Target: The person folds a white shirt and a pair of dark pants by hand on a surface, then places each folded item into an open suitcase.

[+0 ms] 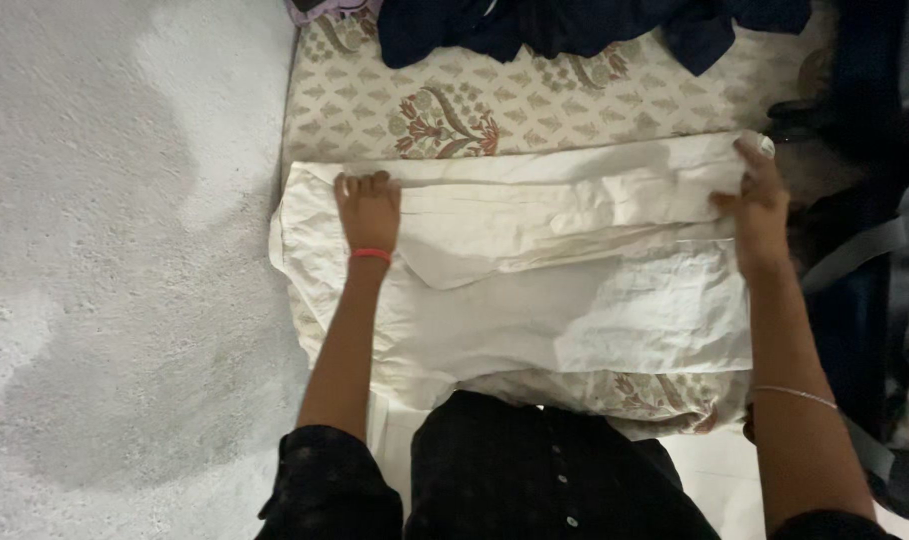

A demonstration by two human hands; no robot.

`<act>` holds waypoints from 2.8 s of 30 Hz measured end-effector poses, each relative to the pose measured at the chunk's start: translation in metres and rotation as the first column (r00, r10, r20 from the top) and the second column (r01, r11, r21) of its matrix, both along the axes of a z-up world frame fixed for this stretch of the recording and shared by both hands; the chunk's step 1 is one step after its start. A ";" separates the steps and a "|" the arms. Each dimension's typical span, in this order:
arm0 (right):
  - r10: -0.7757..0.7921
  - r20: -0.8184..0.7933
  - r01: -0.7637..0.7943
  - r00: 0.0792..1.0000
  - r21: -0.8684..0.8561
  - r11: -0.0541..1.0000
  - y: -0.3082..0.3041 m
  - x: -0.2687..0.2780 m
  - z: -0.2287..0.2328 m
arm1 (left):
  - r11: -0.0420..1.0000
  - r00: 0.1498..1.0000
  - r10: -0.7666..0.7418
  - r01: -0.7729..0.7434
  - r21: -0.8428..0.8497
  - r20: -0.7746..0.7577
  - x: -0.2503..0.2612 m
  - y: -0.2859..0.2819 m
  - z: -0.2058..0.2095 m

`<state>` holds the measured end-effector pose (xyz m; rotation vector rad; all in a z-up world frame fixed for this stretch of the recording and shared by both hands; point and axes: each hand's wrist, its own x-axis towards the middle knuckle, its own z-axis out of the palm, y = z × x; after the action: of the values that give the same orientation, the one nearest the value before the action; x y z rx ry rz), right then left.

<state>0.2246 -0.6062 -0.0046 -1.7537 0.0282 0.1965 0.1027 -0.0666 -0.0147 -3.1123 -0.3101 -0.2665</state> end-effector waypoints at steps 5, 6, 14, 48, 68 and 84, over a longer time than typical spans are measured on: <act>-0.004 0.272 0.112 0.962 -0.383 0.917 0.002 0.016 -0.003 | 0.990 0.986 -0.140 0.138 0.028 0.094 -0.005 0.033 0.030; 0.083 0.377 0.143 0.922 -0.534 0.833 0.009 0.015 -0.002 | 0.986 0.980 -0.162 0.166 -0.021 0.111 -0.006 0.036 0.032; 0.522 0.351 -0.253 0.777 -0.584 0.771 0.214 -0.071 0.008 | 0.956 0.985 -0.165 0.174 -0.238 0.054 -0.005 0.080 0.009; 0.501 -0.111 -0.243 0.858 -0.948 0.207 -0.056 -0.222 0.042 | 0.709 0.781 -0.625 0.576 -0.408 0.016 -0.189 -0.165 0.013; 0.656 -0.106 -0.238 0.747 -0.964 0.115 -0.105 -0.136 0.021 | 0.894 0.950 -0.277 0.199 -0.400 -0.146 -0.216 -0.163 0.051; 0.513 0.101 -0.266 0.853 -0.761 0.592 -0.041 -0.005 0.051 | 0.870 0.978 0.208 -0.187 -0.457 -0.004 -0.062 -0.119 0.021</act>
<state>0.2194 -0.6467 0.0466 -2.5748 -0.6164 0.2503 0.0408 -0.1859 0.0066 -3.4917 -0.7985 -0.2995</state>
